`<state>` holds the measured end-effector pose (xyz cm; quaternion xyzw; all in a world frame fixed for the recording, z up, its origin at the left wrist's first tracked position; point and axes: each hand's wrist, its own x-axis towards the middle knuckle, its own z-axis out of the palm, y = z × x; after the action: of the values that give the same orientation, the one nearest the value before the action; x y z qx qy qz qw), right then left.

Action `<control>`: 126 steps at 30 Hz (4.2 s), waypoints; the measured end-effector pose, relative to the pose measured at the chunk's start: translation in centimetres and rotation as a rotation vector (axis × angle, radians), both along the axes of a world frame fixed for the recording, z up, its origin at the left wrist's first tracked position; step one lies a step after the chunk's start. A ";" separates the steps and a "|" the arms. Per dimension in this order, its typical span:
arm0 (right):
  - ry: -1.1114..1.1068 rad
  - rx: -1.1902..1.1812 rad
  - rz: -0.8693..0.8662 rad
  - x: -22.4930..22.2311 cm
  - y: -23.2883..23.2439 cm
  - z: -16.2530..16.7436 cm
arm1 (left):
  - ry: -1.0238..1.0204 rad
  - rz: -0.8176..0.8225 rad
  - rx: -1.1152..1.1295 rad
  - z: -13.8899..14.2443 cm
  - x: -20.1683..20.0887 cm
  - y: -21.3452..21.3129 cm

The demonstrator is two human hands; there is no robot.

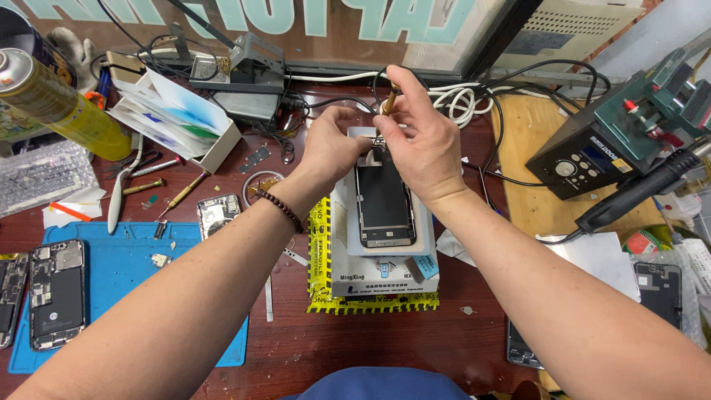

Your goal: The person works on a disassembled smartphone held in a fixture on a cluttered repair bench. They use a pry tool around the frame, use a wrench-like tool on the edge, reposition the phone, and finally lift and open the phone's screen assembly to expose the internal components.

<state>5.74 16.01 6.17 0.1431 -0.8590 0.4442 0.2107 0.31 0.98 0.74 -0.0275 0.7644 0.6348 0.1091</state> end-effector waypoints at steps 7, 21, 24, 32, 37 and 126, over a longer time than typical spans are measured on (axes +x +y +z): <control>0.082 0.052 0.002 -0.1 0.2 1.8 | 0.069 0.000 -0.006 -0.4 0.0 0.1; 0.140 0.134 -0.012 0.6 -0.1 3.1 | -0.491 -0.004 0.415 -0.6 1.0 -2.0; 0.084 0.106 -0.010 0.7 0.0 3.2 | -0.491 0.057 0.334 -0.2 1.2 -1.5; 0.054 0.082 0.004 0.8 0.3 3.9 | -0.492 0.041 0.305 -0.1 1.1 -1.0; 0.111 0.112 0.031 1.0 0.5 4.3 | -0.499 0.039 0.335 -0.2 1.1 -0.9; -0.909 -0.714 -0.074 4.2 9.9 0.7 | -0.398 -0.061 -0.025 6.1 9.9 -0.9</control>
<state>9.95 25.94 6.84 -0.1722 -0.6644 0.7158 -0.1289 10.25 0.05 6.79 -0.1308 0.7362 0.6036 0.2767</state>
